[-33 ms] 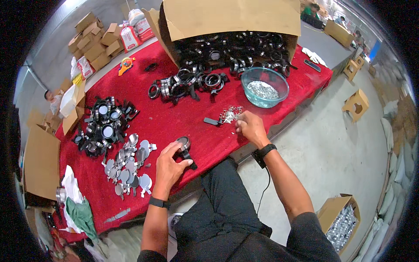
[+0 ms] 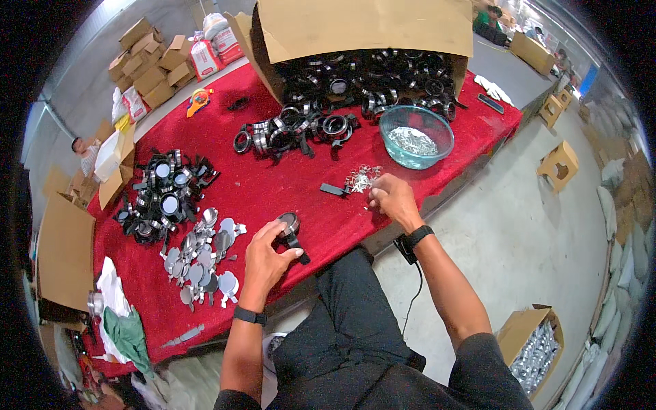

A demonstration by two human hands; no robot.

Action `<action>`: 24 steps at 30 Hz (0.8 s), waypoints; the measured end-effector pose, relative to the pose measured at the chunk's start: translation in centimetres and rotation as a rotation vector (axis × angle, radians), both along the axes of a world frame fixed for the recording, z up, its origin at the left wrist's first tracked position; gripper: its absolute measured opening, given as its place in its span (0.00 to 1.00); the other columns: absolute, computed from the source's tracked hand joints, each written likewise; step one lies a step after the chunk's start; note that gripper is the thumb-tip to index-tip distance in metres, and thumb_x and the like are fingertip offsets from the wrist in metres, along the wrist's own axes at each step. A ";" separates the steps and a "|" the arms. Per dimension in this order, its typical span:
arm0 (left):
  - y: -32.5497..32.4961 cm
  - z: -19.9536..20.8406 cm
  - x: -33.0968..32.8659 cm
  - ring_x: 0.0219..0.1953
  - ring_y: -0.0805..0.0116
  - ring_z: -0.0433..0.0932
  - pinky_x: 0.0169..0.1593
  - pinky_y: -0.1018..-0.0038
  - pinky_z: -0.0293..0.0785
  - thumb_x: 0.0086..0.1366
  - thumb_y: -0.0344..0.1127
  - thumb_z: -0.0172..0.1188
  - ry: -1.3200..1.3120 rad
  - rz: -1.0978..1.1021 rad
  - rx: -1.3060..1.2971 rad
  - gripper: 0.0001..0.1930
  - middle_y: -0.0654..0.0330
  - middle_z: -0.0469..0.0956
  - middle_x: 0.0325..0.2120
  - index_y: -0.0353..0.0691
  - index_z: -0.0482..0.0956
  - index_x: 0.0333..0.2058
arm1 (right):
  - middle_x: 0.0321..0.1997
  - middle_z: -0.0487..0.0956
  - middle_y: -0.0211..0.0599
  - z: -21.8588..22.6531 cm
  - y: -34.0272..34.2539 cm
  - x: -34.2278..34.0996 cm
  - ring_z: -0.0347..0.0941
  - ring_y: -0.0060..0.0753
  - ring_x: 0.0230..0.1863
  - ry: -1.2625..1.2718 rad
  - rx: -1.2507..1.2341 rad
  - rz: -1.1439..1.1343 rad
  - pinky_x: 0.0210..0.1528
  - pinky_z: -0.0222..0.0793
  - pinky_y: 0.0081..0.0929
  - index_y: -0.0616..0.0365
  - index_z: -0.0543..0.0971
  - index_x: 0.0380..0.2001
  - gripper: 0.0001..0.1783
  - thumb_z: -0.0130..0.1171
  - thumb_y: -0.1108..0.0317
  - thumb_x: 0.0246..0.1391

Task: Assembling plastic housing components and metal plates at a work table in a manufacturing facility.

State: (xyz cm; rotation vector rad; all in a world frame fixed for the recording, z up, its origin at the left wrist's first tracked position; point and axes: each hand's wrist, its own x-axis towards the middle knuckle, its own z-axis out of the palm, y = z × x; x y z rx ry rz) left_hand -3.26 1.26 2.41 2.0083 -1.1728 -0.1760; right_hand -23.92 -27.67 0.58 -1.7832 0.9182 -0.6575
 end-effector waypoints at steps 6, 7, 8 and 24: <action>-0.1 0.0 0.2 0.63 0.46 0.82 0.69 0.61 0.77 0.47 0.35 0.86 -0.052 -0.013 -0.012 0.36 0.44 0.83 0.60 0.33 0.85 0.56 | 0.38 0.87 0.39 2.0 3.6 1.4 0.84 0.28 0.36 -0.160 0.310 0.128 0.32 0.78 0.26 0.68 0.84 0.44 0.06 0.63 0.76 0.67; -0.1 -0.2 0.3 0.63 0.46 0.82 0.70 0.60 0.77 0.47 0.35 0.86 -0.032 -0.018 -0.034 0.36 0.43 0.83 0.60 0.33 0.85 0.57 | 0.38 0.87 0.39 2.1 4.3 1.8 0.84 0.28 0.36 -0.153 0.342 0.173 0.32 0.79 0.26 0.68 0.84 0.44 0.07 0.64 0.75 0.67; 0.1 -0.4 0.4 0.63 0.45 0.81 0.70 0.60 0.76 0.47 0.35 0.86 -0.011 -0.023 -0.056 0.36 0.43 0.83 0.60 0.33 0.85 0.57 | 0.38 0.87 0.40 2.1 5.2 2.3 0.84 0.29 0.36 -0.145 0.374 0.219 0.32 0.79 0.26 0.68 0.85 0.45 0.08 0.65 0.74 0.67; 0.3 0.1 0.5 0.67 0.44 0.78 0.74 0.57 0.72 0.53 0.39 0.82 -0.034 -0.045 -0.002 0.35 0.41 0.80 0.64 0.33 0.84 0.60 | 0.39 0.89 0.46 0.6 14.9 8.3 0.89 0.42 0.40 -0.249 -0.299 0.244 0.45 0.84 0.37 0.62 0.88 0.45 0.10 0.69 0.78 0.59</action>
